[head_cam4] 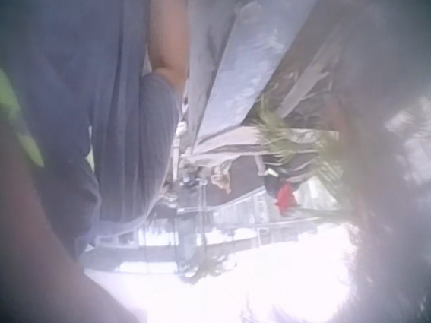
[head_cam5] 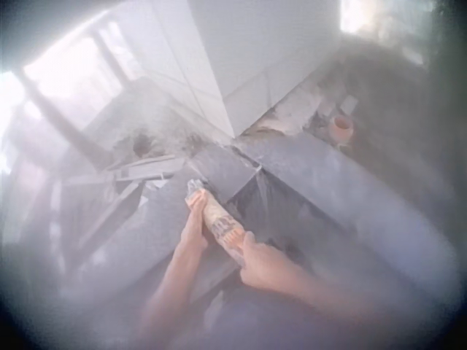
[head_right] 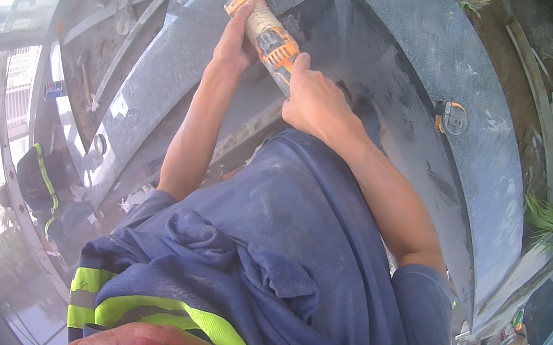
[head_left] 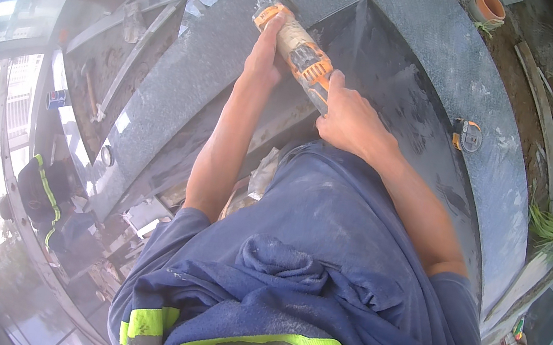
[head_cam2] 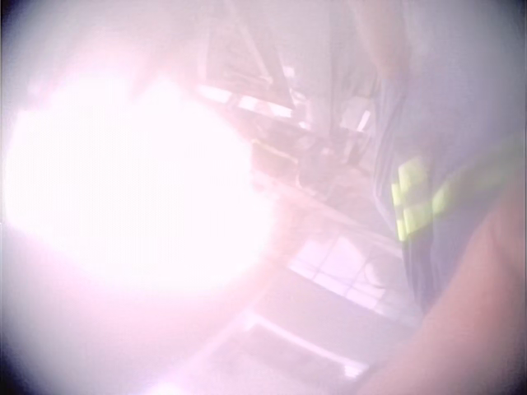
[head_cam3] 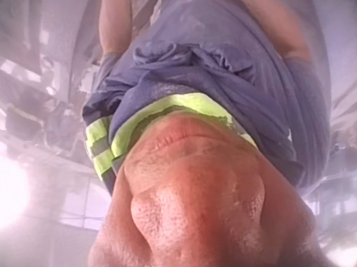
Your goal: The person uses an angle grinder to cut a large stone tile on a curved staircase. They then lift the cut piece, place it on the stair, and use a trowel to apply mortar to the stair surface before positioning the tile.
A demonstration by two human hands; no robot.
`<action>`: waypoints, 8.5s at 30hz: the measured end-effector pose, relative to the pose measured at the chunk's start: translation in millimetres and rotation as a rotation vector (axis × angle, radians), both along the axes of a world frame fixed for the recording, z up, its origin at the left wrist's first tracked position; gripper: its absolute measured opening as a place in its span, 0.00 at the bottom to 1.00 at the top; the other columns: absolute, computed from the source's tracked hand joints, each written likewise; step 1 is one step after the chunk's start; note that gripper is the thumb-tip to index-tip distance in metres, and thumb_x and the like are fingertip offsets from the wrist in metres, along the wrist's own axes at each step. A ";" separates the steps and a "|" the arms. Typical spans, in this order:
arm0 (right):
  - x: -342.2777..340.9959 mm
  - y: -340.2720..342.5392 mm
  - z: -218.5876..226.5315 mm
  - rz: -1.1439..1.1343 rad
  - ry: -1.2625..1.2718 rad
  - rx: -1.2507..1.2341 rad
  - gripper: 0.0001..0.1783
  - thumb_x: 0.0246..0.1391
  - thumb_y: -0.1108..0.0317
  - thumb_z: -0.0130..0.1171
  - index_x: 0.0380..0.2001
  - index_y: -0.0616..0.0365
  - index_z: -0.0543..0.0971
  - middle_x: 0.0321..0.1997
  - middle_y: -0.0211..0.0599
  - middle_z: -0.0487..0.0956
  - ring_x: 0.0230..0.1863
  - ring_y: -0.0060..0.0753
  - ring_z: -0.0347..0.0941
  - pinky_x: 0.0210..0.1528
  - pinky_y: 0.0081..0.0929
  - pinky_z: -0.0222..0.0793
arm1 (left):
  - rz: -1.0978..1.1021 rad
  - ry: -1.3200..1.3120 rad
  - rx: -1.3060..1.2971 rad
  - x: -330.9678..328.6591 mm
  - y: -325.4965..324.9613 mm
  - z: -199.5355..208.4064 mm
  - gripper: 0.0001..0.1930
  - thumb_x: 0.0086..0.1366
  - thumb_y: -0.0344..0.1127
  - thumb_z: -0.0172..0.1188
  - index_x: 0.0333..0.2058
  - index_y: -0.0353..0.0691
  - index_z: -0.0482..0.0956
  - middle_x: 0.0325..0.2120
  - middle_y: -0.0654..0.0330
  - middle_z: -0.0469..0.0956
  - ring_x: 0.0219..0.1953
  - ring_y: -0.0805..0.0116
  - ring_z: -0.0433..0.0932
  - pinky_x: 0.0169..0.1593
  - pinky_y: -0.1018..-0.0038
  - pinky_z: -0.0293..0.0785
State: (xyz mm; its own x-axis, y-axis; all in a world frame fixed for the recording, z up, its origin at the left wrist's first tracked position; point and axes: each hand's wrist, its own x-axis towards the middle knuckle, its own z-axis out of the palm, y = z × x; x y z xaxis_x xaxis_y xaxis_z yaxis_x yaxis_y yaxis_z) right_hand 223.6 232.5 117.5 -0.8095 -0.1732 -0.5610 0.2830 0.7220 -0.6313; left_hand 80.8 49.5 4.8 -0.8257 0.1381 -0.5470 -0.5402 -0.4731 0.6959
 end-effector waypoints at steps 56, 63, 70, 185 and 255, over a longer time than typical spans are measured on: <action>23.0 2.4 19.4 -0.037 -0.072 0.072 0.37 0.60 0.73 0.66 0.68 0.75 0.62 0.48 0.73 0.86 0.54 0.69 0.86 0.59 0.58 0.82 | -0.052 0.011 0.093 40.3 15.3 14.8 0.31 0.81 0.53 0.58 0.68 0.37 0.63 0.49 0.45 0.77 0.51 0.38 0.86 0.55 0.36 0.86; 4.2 -4.1 -7.5 -0.015 0.014 0.051 0.38 0.59 0.73 0.65 0.68 0.75 0.62 0.50 0.74 0.85 0.55 0.70 0.86 0.59 0.58 0.80 | -0.005 -0.012 0.105 13.8 8.5 0.4 0.29 0.80 0.51 0.60 0.67 0.38 0.65 0.50 0.43 0.77 0.51 0.38 0.85 0.54 0.37 0.86; -4.3 -4.1 -13.9 -0.007 0.068 0.037 0.30 0.58 0.75 0.66 0.60 0.74 0.66 0.47 0.76 0.86 0.53 0.72 0.86 0.57 0.59 0.82 | 0.012 -0.036 0.122 1.0 7.5 -2.3 0.27 0.79 0.47 0.62 0.67 0.38 0.68 0.53 0.47 0.77 0.53 0.44 0.83 0.57 0.41 0.84; 21.2 3.4 7.5 -0.028 -0.059 0.011 0.42 0.60 0.72 0.64 0.71 0.79 0.57 0.50 0.72 0.86 0.55 0.68 0.86 0.60 0.55 0.80 | 0.029 -0.085 0.188 23.4 19.2 9.5 0.29 0.71 0.40 0.72 0.62 0.38 0.67 0.45 0.45 0.77 0.42 0.44 0.85 0.47 0.43 0.90; 50.7 46.8 -16.7 -0.293 0.040 -0.476 0.48 0.56 0.62 0.78 0.73 0.72 0.65 0.35 0.48 0.86 0.30 0.38 0.86 0.35 0.35 0.82 | 0.022 0.268 0.221 36.5 67.6 46.9 0.24 0.73 0.46 0.70 0.56 0.35 0.76 0.40 0.50 0.83 0.40 0.54 0.89 0.42 0.57 0.89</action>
State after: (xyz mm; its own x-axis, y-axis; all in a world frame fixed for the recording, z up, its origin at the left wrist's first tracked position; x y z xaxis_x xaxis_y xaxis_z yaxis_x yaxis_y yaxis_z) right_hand 274.4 279.3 100.8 -0.8810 -0.1640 -0.4438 0.3983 0.2495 -0.8827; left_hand 117.3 117.1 51.6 -0.9400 0.2093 -0.2696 -0.3402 -0.6380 0.6908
